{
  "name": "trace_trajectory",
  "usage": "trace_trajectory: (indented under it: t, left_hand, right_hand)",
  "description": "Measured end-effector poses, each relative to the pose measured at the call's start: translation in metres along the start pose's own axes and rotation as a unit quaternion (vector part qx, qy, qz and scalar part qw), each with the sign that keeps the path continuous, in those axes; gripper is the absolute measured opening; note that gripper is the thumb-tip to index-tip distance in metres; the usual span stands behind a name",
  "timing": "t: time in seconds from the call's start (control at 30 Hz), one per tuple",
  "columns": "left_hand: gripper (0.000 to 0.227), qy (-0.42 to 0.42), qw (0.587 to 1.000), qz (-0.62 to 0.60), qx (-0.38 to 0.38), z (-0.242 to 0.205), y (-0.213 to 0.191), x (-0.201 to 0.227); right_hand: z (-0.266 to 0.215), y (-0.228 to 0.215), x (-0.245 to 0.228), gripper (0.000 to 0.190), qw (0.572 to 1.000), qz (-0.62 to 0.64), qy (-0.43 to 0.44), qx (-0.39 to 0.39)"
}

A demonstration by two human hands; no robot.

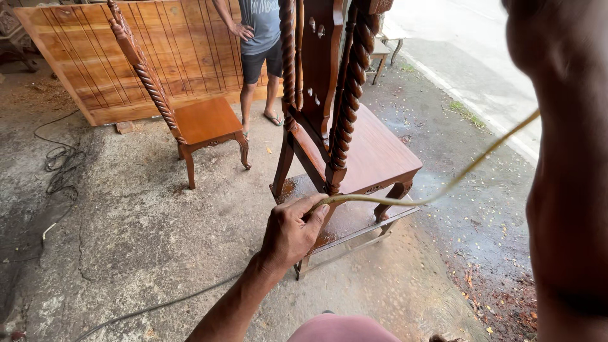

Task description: The person uses a spray gun to apply a finish to a wooden chair. They move around the chair to cover the back, seat, and legs, then reposition the chair to access different sides.

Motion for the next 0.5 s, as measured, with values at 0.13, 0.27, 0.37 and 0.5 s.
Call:
trace_trajectory:
  t: [0.13,0.27,0.37,0.5]
  left_hand:
    - [0.023,0.101,0.994,-0.009,0.031,-0.006,0.003,-0.005]
    - [0.025,0.065,0.998,-0.002,0.004,-0.008,0.003,-0.013]
    - [0.025,0.025,0.999,-0.006,-0.026,-0.011,-0.001,-0.012]
    - [0.024,0.042,0.998,0.021,-0.044,-0.013,-0.009,-0.009]
  right_hand:
    - [-0.006,0.004,-0.022,0.045,0.998,-0.026,0.038,-0.049]
    - [-0.036,0.009,-0.045,0.037,0.964,-0.018,0.225,-0.142]
    - [-0.059,0.006,-0.065,0.038,0.918,-0.08,0.279,-0.271]
    - [-0.085,0.007,-0.092,0.037,0.911,-0.041,0.312,-0.267]
Point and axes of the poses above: each hand's wrist, its own z-axis towards the middle knuckle, its own y-axis out of the palm, x = y × z, the point moved 1 cm from there along z, towards the middle knuckle, and after that the axes turned 4 degrees about -z, right-handed, at the moved point
